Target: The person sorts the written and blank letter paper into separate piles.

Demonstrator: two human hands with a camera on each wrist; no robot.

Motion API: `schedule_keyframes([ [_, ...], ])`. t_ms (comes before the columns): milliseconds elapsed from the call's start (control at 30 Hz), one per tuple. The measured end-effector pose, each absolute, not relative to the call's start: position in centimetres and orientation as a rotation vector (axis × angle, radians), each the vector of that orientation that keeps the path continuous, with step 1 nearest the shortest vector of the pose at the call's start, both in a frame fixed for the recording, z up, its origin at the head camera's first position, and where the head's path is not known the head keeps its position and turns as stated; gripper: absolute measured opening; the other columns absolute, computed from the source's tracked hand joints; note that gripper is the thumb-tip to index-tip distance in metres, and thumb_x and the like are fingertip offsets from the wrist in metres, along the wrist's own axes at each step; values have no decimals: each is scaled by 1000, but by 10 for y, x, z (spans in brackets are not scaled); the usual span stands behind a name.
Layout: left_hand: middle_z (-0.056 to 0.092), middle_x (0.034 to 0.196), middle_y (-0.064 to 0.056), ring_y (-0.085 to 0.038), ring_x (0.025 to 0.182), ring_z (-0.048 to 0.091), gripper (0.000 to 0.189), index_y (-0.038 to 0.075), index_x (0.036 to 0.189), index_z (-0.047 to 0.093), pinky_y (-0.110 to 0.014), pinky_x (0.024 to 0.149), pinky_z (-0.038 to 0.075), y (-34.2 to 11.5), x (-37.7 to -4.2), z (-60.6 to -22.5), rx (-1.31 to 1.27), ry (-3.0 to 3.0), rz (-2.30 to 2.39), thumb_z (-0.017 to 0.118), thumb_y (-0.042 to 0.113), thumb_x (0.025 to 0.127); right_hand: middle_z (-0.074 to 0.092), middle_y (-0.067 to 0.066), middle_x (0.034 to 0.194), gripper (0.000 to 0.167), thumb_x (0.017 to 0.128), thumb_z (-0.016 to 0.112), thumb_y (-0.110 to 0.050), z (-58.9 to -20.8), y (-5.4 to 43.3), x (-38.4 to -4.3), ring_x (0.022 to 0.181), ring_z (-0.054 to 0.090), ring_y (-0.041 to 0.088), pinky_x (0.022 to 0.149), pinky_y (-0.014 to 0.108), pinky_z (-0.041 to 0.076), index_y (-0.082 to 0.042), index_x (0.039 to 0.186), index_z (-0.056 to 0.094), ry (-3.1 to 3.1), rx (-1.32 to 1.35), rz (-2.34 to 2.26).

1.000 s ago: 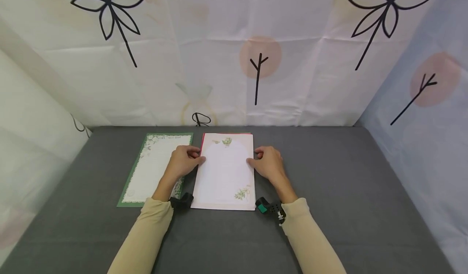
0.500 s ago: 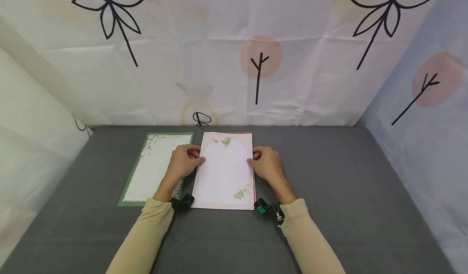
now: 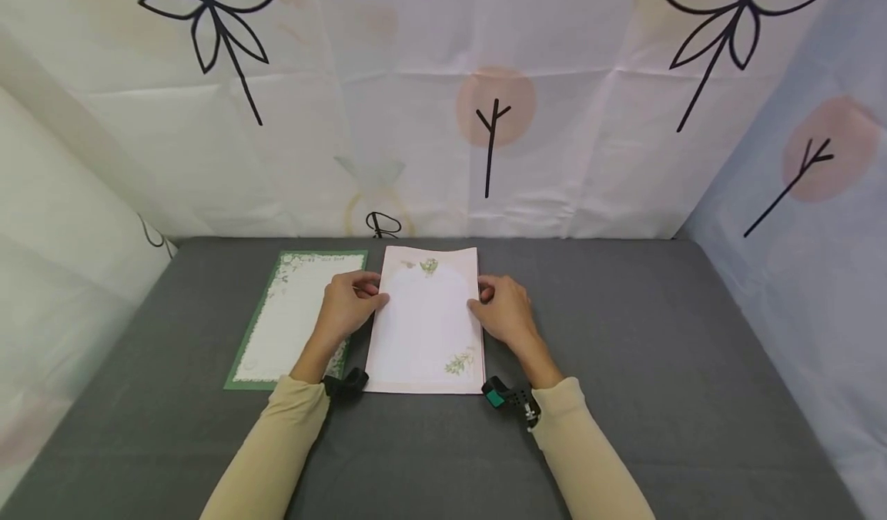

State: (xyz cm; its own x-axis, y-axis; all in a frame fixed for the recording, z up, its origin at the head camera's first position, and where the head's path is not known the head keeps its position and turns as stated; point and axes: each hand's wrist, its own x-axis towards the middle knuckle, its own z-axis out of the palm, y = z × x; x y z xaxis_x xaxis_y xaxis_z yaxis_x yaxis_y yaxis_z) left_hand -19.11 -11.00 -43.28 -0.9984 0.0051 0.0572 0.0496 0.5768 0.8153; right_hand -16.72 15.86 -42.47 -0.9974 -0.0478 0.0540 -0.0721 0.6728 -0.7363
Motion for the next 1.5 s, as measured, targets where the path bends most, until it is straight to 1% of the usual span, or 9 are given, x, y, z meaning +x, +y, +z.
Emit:
schedule_keyframes([
  [167,69,90,-12,-26,82,67,38,-1,122,71,-40,72,56,-110,-193,-429,-72,-2740,-1494,79,5,86,66,12,87,47,89,74,-7,-422,162,-167,75,63,25,68,36,48,6,132,63,-2818,123,1317],
  [300,69,90,-12,-25,82,68,44,2,130,67,-39,74,56,-110,-194,-427,-98,-2769,-1552,78,7,87,68,13,87,48,89,75,-6,-422,165,-168,76,65,27,65,34,48,5,134,61,-2801,132,1367],
  [400,69,91,-12,-24,80,67,49,6,136,64,-36,72,55,-113,-195,-426,-125,-2801,-1612,77,8,89,69,14,88,50,89,75,-4,-421,166,-168,75,66,26,63,33,48,5,136,60,-2800,131,1415],
  [567,67,91,-13,-22,73,65,57,5,143,56,-34,67,55,-120,-195,-422,-193,-2820,-1752,74,1,90,68,15,89,56,89,73,2,-418,169,-169,72,66,23,63,31,50,7,141,53,-2806,141,1558],
  [667,67,92,-15,-22,74,67,59,3,145,54,-35,69,57,-121,-194,-420,-205,-2808,-1819,73,-4,89,68,17,90,57,89,72,5,-418,172,-169,74,67,26,66,30,53,9,142,51,-2794,142,1648],
  [900,71,94,-17,-23,78,70,56,1,142,56,-37,71,59,-121,-193,-418,-189,-2758,-1856,74,-4,89,71,19,96,50,91,73,0,-419,178,-167,85,71,28,75,36,56,9,137,55,-2748,44,1732],
  [1100,73,95,-16,-25,83,72,46,1,134,62,-39,75,60,-118,-190,-417,-105,-2725,-1899,75,0,89,72,21,97,43,91,74,-2,-417,182,-165,85,71,29,73,34,55,9,131,59,-2697,17,1768],
  [1300,74,98,-15,-24,82,72,40,1,127,67,-37,72,59,-108,-186,-417,-85,-2704,-1854,78,4,89,72,24,100,39,92,72,-1,-412,192,-163,79,68,19,72,32,55,12,127,60,-2619,16,1816],
  [1500,74,88,-11,-20,73,71,37,3,123,70,-35,66,59,-77,-187,-414,-99,-2690,-1791,79,6,87,71,24,100,37,93,70,0,-408,218,-161,77,66,9,74,31,57,12,127,61,-2620,2,1741],
])
